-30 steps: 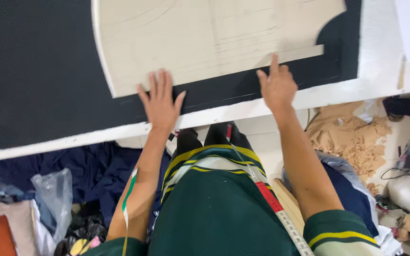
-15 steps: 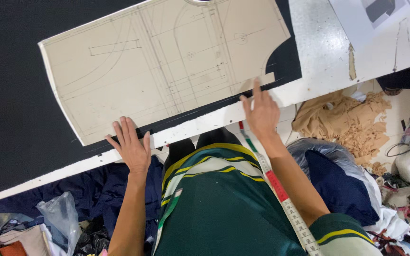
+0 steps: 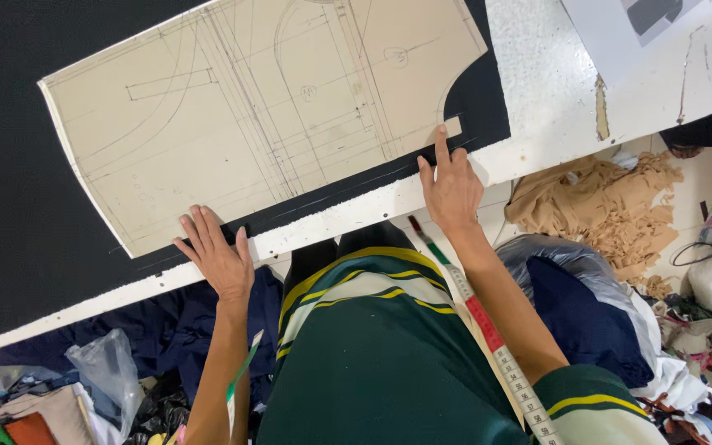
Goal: The person places a paper pattern onto a black fabric laid on a table. They use a measuring tape to measure specific points on the pattern and then use a white marking tool to trace the pattern's outline onto the fabric.
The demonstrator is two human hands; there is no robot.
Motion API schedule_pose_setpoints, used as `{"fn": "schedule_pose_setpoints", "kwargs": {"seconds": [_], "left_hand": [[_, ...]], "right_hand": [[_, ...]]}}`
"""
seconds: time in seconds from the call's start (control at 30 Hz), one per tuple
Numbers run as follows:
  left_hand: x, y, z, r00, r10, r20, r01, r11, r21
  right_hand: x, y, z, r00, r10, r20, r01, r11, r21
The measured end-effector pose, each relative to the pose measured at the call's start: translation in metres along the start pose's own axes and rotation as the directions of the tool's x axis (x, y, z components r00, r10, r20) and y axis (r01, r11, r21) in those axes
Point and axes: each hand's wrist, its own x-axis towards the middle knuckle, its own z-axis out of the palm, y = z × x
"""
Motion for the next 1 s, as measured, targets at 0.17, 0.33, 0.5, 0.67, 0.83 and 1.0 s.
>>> {"fn": "schedule_pose_setpoints", "kwargs": {"seconds": [0.17,0.33,0.5,0.67,0.83,1.0], "left_hand": [[0.002,-0.001,0.001,1.0,-0.022,0.017,0.022,1.0,-0.009],[0.002,-0.001,0.0,0.999,-0.032,0.02,0.033,0.999,-0.028],[0.002,-0.001,-0.001,0.998,-0.054,0.04,0.055,0.998,-0.019],[0.005,0.001,0.0,0.997,-0.075,0.025,0.076,0.997,-0.027],[0.005,-0.001,-0.001,0.997,-0.071,0.027,0.071,0.997,-0.022],[0.005,-0.004,-0.001,0.997,-0.075,0.033,0.076,0.997,-0.021]], "right_hand": [[0.002,-0.001,0.002,1.0,0.025,0.017,-0.025,1.0,0.0],[0.0,0.001,0.001,1.0,0.006,0.012,-0.006,1.0,-0.002],[0.003,-0.001,-0.002,0.997,0.022,0.079,-0.023,1.0,0.012],[0.003,-0.002,-0.005,0.999,-0.011,0.034,0.011,1.0,0.0],[0.0,-0.002,-0.001,1.0,0.0,-0.005,0.0,0.998,0.056],[-0.002,0.002,0.008,0.999,0.047,-0.014,-0.046,0.998,0.045]]}}
